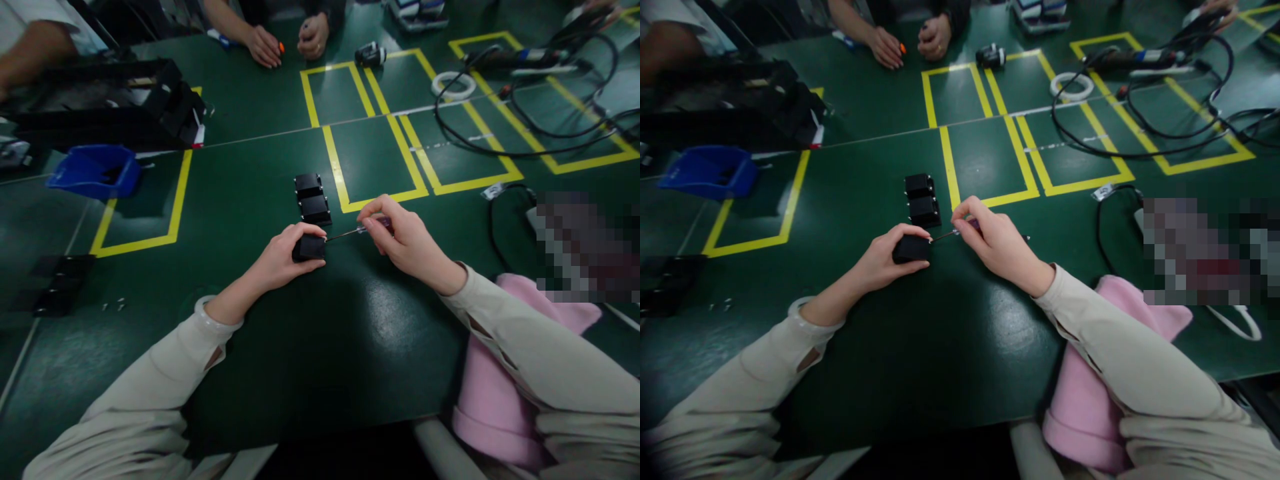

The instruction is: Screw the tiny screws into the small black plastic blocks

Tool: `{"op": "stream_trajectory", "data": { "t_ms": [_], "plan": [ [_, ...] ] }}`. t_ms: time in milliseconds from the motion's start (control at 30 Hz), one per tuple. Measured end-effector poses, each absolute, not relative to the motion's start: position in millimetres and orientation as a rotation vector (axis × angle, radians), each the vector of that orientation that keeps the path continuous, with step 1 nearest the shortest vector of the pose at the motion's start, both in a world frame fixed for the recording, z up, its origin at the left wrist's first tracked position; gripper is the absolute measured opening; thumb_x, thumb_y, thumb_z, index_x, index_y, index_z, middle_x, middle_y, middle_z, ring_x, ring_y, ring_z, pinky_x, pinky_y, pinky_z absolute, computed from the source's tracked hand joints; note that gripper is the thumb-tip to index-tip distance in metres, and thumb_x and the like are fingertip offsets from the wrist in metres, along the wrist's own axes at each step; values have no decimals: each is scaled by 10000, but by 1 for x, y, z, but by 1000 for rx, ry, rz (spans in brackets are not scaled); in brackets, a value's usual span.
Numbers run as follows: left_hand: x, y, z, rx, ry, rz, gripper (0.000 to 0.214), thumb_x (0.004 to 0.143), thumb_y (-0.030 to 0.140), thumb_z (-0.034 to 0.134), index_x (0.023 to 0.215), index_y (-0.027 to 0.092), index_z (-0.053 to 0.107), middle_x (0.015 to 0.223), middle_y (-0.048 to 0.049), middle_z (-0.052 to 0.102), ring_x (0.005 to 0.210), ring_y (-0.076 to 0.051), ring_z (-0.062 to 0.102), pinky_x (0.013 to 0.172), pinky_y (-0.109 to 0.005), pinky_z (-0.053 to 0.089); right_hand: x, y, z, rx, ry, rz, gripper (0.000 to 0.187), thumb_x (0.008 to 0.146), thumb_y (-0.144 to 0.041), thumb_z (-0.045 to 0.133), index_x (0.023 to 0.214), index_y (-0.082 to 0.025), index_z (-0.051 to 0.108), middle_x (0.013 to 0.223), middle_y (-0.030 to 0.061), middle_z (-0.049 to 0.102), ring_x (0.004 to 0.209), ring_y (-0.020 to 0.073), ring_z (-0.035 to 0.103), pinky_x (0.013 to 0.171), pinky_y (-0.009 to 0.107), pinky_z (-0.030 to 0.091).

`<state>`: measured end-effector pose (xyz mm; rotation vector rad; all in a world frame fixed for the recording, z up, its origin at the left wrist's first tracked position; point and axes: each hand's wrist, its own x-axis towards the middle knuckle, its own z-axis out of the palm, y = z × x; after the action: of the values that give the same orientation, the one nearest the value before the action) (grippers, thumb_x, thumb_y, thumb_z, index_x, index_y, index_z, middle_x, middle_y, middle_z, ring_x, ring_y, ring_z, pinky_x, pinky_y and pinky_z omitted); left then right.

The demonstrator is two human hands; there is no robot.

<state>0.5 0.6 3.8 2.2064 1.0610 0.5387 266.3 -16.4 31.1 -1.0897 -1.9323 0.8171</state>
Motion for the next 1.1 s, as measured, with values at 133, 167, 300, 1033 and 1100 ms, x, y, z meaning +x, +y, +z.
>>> {"op": "stream_trajectory", "data": {
  "t_ms": [133, 167, 300, 1033, 1100],
  "plan": [
    [0, 1, 3, 2210, 1055, 539, 421, 866, 385, 746, 1215, 215, 584, 1237, -72, 666, 1152, -261, 636, 1019, -412, 486, 265, -16, 28, -1042, -1924, 811, 60, 1002, -210, 493, 1055, -197, 518, 719, -53, 534, 608, 98, 531, 644, 261, 388],
    [0, 1, 3, 2210, 1052, 544, 418, 865, 378, 748, 1213, 213, 585, 1232, -70, 667, 1149, -259, 636, 1015, -409, 484, 265, -16, 28, -1034, -1923, 810, 43, 1004, -225, 498, 1032, -201, 520, 721, -51, 538, 614, 99, 536, 642, 260, 388],
    [0, 1, 3, 2208, 1048, 552, 421, 859, 365, 758, 1212, 209, 590, 1220, -69, 672, 1134, -258, 638, 990, -395, 481, 265, -14, 27, -1043, -1909, 821, 96, 1008, -279, 522, 940, -211, 521, 680, -56, 535, 599, 98, 537, 611, 253, 373],
    [-1, 1, 2, 2210, 1029, 564, 421, 862, 369, 758, 1215, 212, 589, 1232, -70, 674, 1151, -260, 637, 1004, -403, 480, 267, -14, 26, -1052, -1915, 816, 91, 1011, -277, 522, 949, -212, 533, 640, -66, 517, 553, 90, 503, 572, 253, 356],
    [-1, 1, 2, 2211, 1029, 564, 421, 860, 362, 758, 1214, 211, 587, 1234, -70, 673, 1147, -258, 638, 1003, -403, 481, 266, -14, 26, -1054, -1908, 824, 75, 1007, -266, 525, 956, -212, 536, 637, -68, 514, 543, 88, 499, 569, 254, 357]
  ]
}}
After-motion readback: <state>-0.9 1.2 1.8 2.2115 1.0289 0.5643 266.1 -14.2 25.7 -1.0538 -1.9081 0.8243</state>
